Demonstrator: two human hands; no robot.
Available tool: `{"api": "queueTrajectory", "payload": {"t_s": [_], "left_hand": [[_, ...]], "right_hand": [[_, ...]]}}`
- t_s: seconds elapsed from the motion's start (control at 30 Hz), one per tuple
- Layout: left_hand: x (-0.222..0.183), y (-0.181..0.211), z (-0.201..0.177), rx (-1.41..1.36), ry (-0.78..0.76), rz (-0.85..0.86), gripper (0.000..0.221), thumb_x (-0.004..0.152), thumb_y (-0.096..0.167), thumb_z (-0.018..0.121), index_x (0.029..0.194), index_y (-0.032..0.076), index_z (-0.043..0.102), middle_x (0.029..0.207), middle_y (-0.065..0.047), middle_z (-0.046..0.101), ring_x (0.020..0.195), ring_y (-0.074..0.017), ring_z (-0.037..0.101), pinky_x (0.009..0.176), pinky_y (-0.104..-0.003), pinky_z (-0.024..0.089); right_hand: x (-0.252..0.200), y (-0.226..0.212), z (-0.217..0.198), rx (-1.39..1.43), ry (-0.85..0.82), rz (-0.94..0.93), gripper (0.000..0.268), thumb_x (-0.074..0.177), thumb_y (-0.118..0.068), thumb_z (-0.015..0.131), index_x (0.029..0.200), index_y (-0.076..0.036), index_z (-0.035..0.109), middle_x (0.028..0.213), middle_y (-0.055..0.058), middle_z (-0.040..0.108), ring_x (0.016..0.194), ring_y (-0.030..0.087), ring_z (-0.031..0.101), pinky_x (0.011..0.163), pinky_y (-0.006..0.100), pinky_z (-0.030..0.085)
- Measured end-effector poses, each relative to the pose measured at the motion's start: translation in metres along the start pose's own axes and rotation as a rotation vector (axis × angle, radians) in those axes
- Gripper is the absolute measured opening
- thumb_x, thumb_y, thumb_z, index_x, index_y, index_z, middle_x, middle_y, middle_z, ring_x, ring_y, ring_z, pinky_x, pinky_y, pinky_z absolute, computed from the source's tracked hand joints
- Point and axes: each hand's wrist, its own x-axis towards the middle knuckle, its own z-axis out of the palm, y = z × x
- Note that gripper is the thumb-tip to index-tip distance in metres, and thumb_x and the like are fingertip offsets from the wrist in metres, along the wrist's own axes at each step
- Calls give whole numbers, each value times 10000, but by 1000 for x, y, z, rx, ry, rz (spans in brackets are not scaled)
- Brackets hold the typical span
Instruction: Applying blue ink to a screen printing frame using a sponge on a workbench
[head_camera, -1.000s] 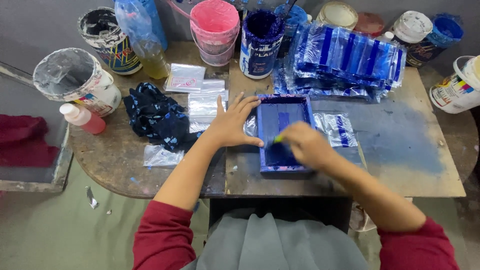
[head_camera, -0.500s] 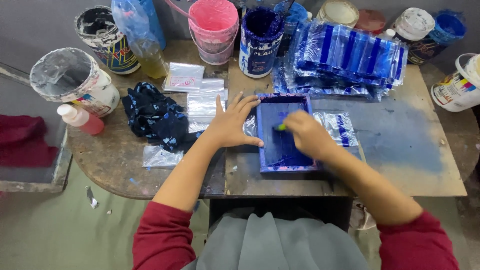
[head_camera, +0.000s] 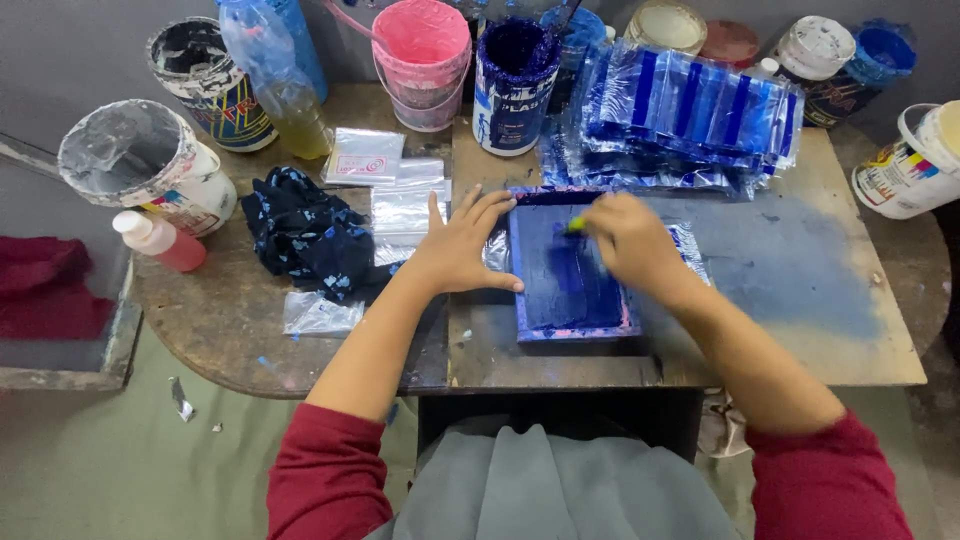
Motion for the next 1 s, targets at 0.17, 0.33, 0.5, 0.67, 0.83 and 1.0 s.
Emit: {"api": "queueTrajectory", "payload": {"t_s": [0.17,0.33,0.5,0.67,0.83,1.0], "left_hand": [[-1,1,-1,-14,-6,-6,1137,653,855,689,1544,247,330,1638,18,309,1547,-320,192,1159,-783,-10],[-1,-1,2,-2,-8,-12,1120,659,854,685,1540,257,335,1635,32,311,1547,-309,193,1160,-781,-11],[1,1,0,52,-7,-16,1116,668,860,674,1546,258,336,1637,29,319,1545,-305,207,1156,-779,7],[0,3,1,49,12,-14,1099,675,836,696,1543,259,349,1632,28,335,1539,-306,226,1151,-777,3],[2,2,3,63,11,-19,1113,663,843,702,1543,261,351,1638,31,330,1538,-309,233,1150,-779,8],[2,4,0,63,-3,-42,1128,649,840,714,1543,255,354,1637,34,330,1541,-306,229,1154,-774,13]], "right_hand": [[23,61,46,-127,17,-40,111,996,-93,629,922,-98,712,916,39,654,898,224,654,835,312,541],[-1,22,24,-36,-45,-68,162,985,-24,576,927,-79,717,927,80,667,916,276,661,847,343,543],[-70,-27,1,105,-126,-62,185,976,-24,556,990,-82,731,944,105,670,912,286,645,846,366,528],[-87,-50,-22,123,-169,-98,171,973,-31,566,1026,-82,720,934,75,675,897,273,668,862,361,538],[-26,-27,-28,219,-115,1,161,971,-65,602,934,-106,754,880,64,686,887,271,672,848,360,539],[17,64,38,-84,58,-103,85,963,-63,655,896,-70,707,872,68,636,828,253,621,835,337,523]]}}
